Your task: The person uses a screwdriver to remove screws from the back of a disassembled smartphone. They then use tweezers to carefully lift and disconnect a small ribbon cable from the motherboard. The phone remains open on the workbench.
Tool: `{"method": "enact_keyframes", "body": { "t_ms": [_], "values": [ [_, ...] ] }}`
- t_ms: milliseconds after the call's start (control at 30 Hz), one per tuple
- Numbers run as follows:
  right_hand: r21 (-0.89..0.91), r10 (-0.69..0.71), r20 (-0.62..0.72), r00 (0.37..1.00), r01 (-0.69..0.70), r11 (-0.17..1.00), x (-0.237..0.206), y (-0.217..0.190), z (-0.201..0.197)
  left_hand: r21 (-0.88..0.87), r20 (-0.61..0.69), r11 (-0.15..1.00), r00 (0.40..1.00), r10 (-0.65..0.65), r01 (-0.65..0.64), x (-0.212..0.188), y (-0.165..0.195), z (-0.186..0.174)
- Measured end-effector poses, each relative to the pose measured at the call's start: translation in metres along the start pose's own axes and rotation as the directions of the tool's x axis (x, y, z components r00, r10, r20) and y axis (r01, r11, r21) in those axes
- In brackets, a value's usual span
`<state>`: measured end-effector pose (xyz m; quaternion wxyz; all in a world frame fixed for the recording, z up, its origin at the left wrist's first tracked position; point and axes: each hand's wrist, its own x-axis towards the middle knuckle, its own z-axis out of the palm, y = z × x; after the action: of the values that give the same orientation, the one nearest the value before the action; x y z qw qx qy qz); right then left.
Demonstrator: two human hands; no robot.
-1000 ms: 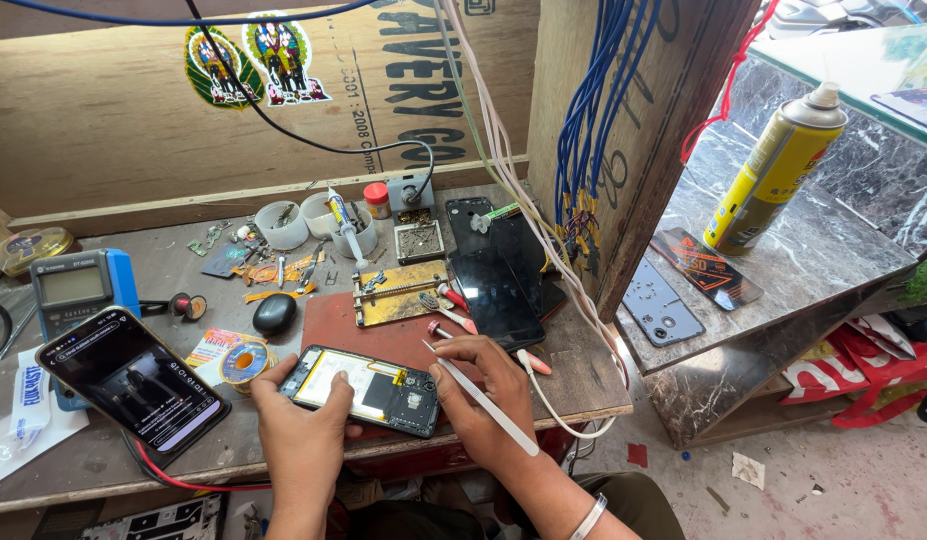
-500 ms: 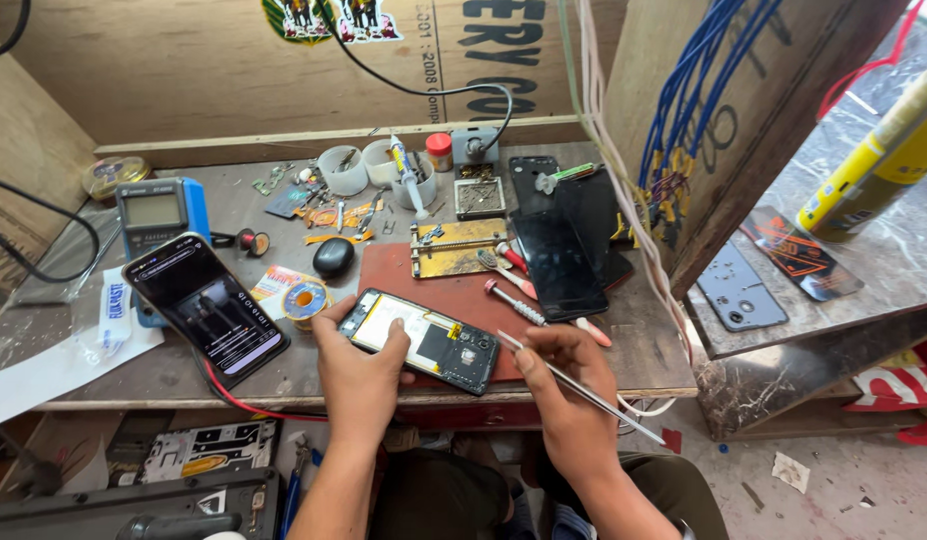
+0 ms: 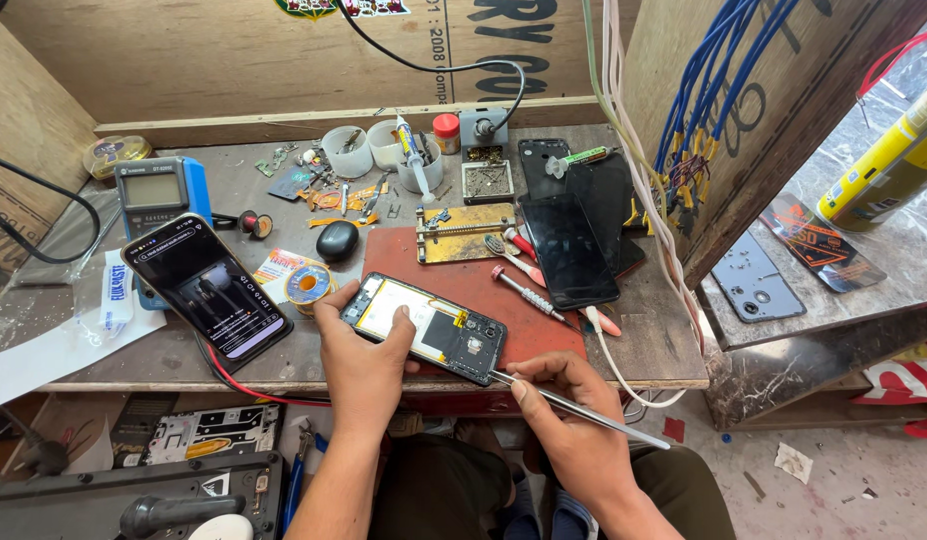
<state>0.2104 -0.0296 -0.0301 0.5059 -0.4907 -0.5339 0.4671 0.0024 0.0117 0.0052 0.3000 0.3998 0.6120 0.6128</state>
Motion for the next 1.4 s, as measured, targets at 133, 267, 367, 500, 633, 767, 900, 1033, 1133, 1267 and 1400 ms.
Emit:
{"method": "enact_keyframes", "body": {
  "t_ms": [133, 267, 367, 500, 633, 767, 900, 1033, 1133, 1267, 1400],
  "values": [
    [-0.037, -0.046, -0.038, 0.998, 0.045, 0.998, -0.002, 0.001, -0.001, -0.011, 0.001, 1.000, 1.000, 0.001, -0.001, -0.001, 0.000, 0.000],
    [-0.063, -0.116, -0.059, 0.991, 0.112, 0.992, -0.004, 0.004, -0.002, -0.015, 0.003, 1.000, 1.000, 0.015, -0.015, -0.001, 0.000, 0.000],
    [-0.109, -0.119, -0.095, 0.988, 0.109, 0.988, -0.005, 0.003, -0.002, 0.005, 0.001, 1.000, 1.000, 0.006, -0.006, -0.001, 0.000, 0.000],
    [-0.141, -0.097, -0.102, 0.990, 0.082, 0.987, -0.006, -0.001, 0.001, -0.003, 0.004, 1.000, 1.000, 0.011, -0.011, -0.001, 0.001, 0.000],
    [-0.199, -0.074, -0.105, 0.992, 0.052, 0.979, -0.006, -0.005, 0.003, -0.009, 0.006, 1.000, 1.000, 0.007, -0.007, -0.002, 0.001, 0.000],
    [-0.214, -0.177, -0.098, 0.979, 0.153, 0.965, -0.008, -0.006, 0.004, 0.000, 0.003, 1.000, 1.000, -0.001, 0.001, -0.001, 0.001, 0.000],
    [-0.234, -0.221, -0.086, 0.971, 0.196, 0.952, -0.008, -0.007, 0.005, -0.011, 0.009, 1.000, 1.000, 0.020, -0.020, -0.001, 0.001, -0.001],
    [-0.301, -0.218, -0.110, 0.970, 0.176, 0.937, -0.009, -0.009, 0.007, 0.009, -0.004, 1.000, 1.000, 0.013, -0.013, -0.001, 0.000, 0.000],
    [-0.338, -0.232, -0.110, 0.966, 0.183, 0.923, -0.010, -0.010, 0.008, -0.021, 0.003, 1.000, 1.000, 0.015, -0.015, -0.001, 0.000, 0.000],
    [-0.362, -0.455, -0.081, 0.887, 0.399, 0.843, -0.013, -0.007, 0.011, 0.002, -0.004, 1.000, 1.000, 0.014, -0.014, -0.001, 0.000, 0.000],
    [-0.346, -0.532, -0.070, 0.844, 0.479, 0.807, -0.014, 0.000, 0.016, -0.010, 0.003, 0.999, 1.000, 0.030, -0.030, -0.001, 0.000, 0.000]
  ]
}}
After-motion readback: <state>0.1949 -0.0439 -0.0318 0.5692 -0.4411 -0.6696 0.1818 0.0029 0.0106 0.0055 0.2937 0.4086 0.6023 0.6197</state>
